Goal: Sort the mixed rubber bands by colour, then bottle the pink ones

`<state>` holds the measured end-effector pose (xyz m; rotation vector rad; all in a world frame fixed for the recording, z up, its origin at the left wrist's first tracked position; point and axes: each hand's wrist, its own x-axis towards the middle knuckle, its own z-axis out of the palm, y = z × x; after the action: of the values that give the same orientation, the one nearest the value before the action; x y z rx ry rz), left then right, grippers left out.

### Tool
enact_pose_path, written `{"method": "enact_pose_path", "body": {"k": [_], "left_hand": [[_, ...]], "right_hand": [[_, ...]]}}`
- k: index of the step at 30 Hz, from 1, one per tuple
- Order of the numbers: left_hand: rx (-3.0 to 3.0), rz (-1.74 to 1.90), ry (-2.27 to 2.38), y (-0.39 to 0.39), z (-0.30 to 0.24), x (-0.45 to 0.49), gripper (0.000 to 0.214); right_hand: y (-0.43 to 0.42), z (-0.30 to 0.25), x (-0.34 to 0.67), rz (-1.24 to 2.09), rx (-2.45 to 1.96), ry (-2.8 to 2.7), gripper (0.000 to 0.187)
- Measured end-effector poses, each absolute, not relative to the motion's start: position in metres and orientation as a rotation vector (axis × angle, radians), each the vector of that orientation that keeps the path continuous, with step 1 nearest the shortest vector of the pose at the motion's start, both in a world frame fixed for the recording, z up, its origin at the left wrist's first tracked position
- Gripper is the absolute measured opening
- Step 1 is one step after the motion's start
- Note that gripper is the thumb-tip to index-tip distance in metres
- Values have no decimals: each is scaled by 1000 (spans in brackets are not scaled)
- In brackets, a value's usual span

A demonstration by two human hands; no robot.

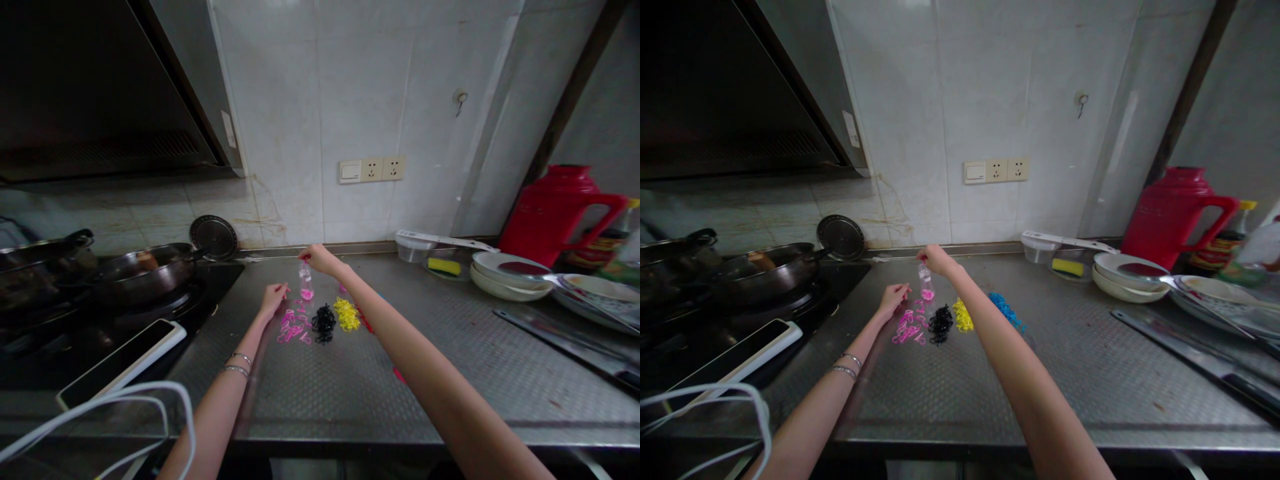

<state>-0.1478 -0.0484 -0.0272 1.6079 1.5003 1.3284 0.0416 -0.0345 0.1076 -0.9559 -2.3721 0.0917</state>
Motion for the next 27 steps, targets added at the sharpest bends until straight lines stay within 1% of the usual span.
{"method": "enact_pose_path", "body": {"k": [8,15,20,24,27], "left_hand": [[1592,1316,1505,-50,-27,-147,39],[1597,1291,1524,-55,-21,-145,37],[1697,1214,1473,-58,-19,-142,35],[1898,1173,1487,-58,-17,-139,26],[2094,1043,1504,-60,-15,-137,22]], "right_hand": [[-35,101,39,140,-924,-2334,45],[-55,100,50,160,-854,-2213,42],[-88,71,66,180,-916,-2069,37],[-99,43,77,208,-1009,-2039,32],[-98,31,80,222,-1035,-2052,32]]}}
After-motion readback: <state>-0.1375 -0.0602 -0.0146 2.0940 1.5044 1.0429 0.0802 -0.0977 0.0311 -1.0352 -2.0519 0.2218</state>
